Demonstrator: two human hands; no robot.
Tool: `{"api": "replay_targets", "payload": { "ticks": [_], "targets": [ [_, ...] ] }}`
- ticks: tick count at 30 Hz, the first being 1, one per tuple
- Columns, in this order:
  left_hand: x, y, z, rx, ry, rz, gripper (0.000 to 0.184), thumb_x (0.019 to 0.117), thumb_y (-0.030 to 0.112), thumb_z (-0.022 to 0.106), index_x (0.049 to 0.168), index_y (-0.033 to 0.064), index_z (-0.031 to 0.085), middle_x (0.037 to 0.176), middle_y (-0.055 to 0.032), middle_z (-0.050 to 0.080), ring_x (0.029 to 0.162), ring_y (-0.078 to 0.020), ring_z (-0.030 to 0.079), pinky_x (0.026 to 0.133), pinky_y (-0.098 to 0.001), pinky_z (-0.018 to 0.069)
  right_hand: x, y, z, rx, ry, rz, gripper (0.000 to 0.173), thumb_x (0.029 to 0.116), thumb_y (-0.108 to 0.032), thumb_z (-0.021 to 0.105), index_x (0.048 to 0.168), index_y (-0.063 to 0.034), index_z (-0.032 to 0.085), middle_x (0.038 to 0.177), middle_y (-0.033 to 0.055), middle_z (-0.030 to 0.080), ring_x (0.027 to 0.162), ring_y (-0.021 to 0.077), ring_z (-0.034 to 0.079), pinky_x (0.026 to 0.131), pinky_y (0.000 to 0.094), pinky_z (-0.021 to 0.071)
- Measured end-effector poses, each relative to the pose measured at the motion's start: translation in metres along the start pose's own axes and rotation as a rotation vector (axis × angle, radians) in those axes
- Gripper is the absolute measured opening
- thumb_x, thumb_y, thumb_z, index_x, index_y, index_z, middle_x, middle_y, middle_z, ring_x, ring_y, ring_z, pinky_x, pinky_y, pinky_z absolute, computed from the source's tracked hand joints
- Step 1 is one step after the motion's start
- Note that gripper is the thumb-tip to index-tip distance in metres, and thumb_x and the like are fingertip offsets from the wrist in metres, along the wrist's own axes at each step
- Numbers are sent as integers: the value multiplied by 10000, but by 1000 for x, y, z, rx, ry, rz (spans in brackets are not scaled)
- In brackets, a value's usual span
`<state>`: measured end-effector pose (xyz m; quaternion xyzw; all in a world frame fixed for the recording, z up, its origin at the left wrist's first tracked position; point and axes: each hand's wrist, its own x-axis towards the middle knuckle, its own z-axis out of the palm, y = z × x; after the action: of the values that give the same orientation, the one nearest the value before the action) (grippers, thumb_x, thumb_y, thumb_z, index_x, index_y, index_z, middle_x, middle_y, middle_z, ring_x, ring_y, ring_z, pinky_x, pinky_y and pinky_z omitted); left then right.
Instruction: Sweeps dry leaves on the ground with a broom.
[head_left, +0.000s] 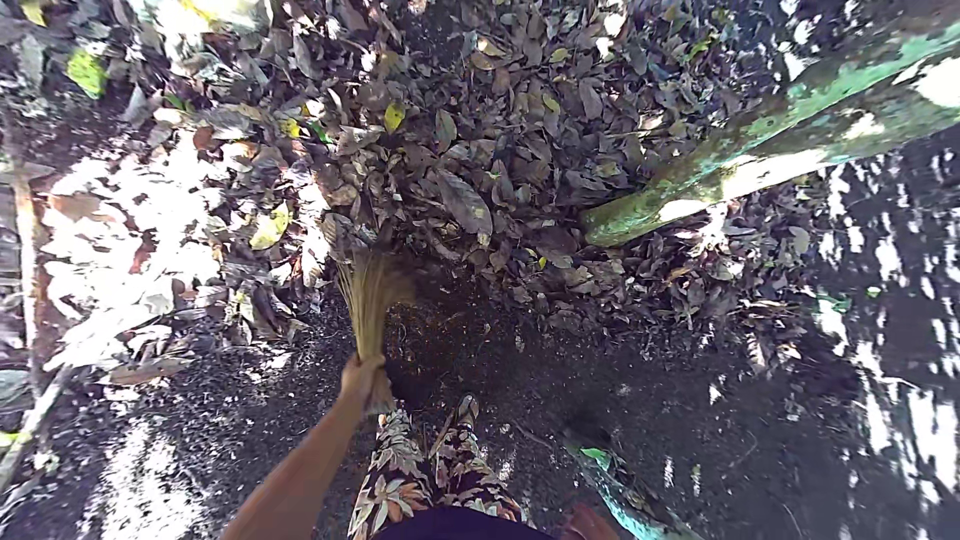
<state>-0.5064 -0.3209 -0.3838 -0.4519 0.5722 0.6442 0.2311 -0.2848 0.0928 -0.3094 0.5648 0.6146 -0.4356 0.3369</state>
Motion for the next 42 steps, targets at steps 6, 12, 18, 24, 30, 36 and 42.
{"api": "replay_targets", "payload": {
  "ticks": [6, 12, 18, 24, 30, 36, 42],
  "targets": [
    [45, 52, -40, 275, 134, 225, 898, 919, 192, 716, 1640, 173, 181, 1415, -275, 537, 1156, -403, 635, 941, -591, 523, -21, -9, 17, -51, -14, -1, 566, 1064, -123, 511, 1573, -12, 290, 1321, 280, 572, 1051, 274, 663, 902, 410, 553],
    [-71, 10, -32, -109, -190, 138, 842, 924, 126, 600, 1625, 168, 136, 1122, -162, 624, 758, -229, 673, 658, -397, 595, -37, -17, 27, -130, -31, -19, 550, 1074, -104, 480, 1566, 37, 279, 1381, 303, 535, 1108, 265, 655, 970, 382, 531],
    [-89, -51, -58, -133, -397, -303, 392, 1024, 160, 534, 1390, 44, 452, 867, -148, 668, 679, -232, 682, 609, -367, 597, -26, -22, 40, -84, -5, -6, 545, 1060, -106, 497, 1558, 7, 305, 1312, 285, 561, 1004, 261, 665, 877, 395, 558],
    [5, -13, -81, 180, -81, -5, 665, 919, 98, 706, 1516, 71, 415, 1262, -248, 606, 967, -342, 674, 817, -528, 577, -28, -33, 53, -25, 18, -61, 553, 1058, -110, 521, 1565, -37, 313, 1203, 257, 611, 908, 271, 677, 790, 408, 569],
    [-63, -7, -55, 4, -217, -4, 817, 950, 146, 618, 1625, 155, 158, 1253, -219, 586, 904, -279, 671, 761, -443, 584, -43, -15, 56, -91, -7, -54, 548, 1063, -110, 508, 1552, 26, 302, 1273, 292, 588, 993, 269, 675, 878, 396, 558],
    [-109, -24, -64, -232, -499, -399, 287, 1075, 271, 398, 1238, 61, 509, 866, -134, 679, 634, -220, 669, 553, -351, 580, -42, -5, 61, -107, 11, -34, 525, 1068, -69, 482, 1536, 83, 300, 1417, 318, 509, 1198, 310, 618, 1031, 414, 505],
    [5, 32, -106, -170, -30, -111, 357, 1026, 262, 558, 1305, 40, 535, 906, -134, 648, 706, -226, 648, 631, -402, 572, -20, -14, 68, -55, 26, -57, 548, 1053, -121, 527, 1554, -23, 330, 1182, 254, 632, 879, 252, 692, 787, 400, 582]
  ]
}}
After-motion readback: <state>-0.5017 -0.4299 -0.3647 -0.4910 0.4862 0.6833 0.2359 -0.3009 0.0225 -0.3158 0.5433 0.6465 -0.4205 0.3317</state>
